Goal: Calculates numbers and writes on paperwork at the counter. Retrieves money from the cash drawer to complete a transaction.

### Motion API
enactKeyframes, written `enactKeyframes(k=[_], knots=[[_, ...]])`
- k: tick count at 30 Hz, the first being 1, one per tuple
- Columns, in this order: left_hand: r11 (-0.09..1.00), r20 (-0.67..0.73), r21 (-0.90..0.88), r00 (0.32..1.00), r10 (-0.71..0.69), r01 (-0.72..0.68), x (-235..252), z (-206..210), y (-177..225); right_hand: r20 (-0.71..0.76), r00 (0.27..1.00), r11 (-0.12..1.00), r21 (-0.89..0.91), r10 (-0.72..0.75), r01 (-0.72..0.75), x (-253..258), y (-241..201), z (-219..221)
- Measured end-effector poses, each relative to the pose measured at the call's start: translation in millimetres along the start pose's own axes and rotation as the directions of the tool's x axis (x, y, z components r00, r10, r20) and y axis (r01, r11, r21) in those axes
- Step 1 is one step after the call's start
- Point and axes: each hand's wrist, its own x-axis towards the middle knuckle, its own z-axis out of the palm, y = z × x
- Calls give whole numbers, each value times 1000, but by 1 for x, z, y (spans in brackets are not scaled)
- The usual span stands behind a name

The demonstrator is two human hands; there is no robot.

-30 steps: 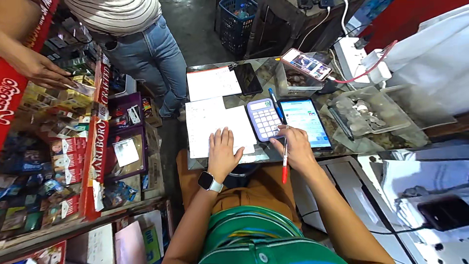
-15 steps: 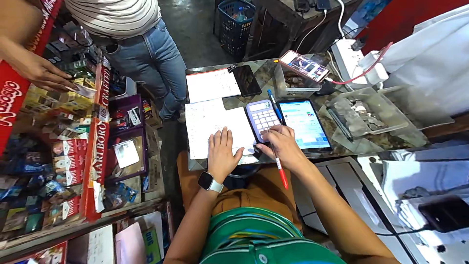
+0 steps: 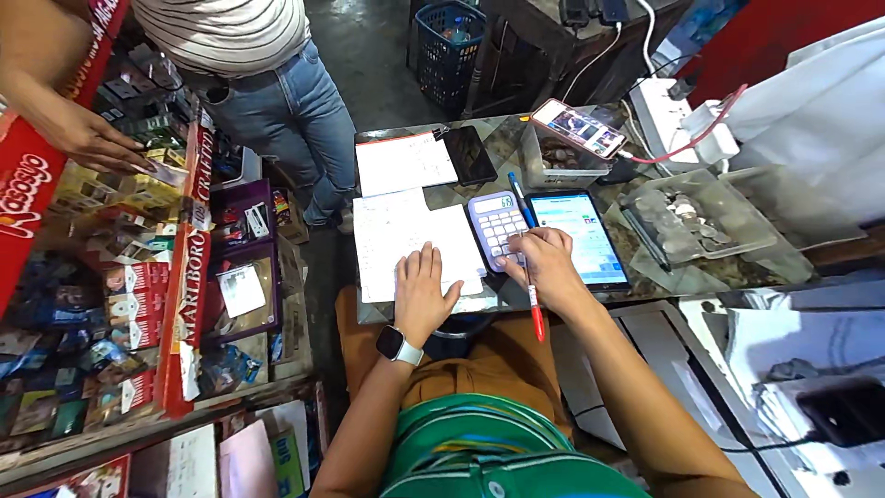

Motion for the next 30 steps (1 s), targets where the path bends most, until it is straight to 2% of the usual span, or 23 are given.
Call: enactKeyframes(k=[5,7,12,15,18,21,30], knots=[[1000,-28,5,1000,12,-12,0,2,-1,-179,983,999,-28,-41,37,-5,-2,-30],[1000,-39,10,999,15,-15,-1,2,-1,-206,977,999,-25,-46,42,-9,-2,-31],[1000,-42,13,999,17,-16,-1,2,-1,-106,993,998,22,53,-51,-31,6,-1],[1000,-28,9,1000,9,-9,0,1,0,-292,952,995,60,89,-75,-45,-3,20],[999,-69,-28,998,14,-16,-2,0,0,-375,910,978,174,177,-118,-54,-16,44],[997,-157,-48,986,51,-59,-4,5,-1,-450,882,986,150,137,-76,-51,-14,59],[994,-241,-52,967,83,-98,-8,8,-2,-458,888,997,75,41,-7,-52,-10,62]])
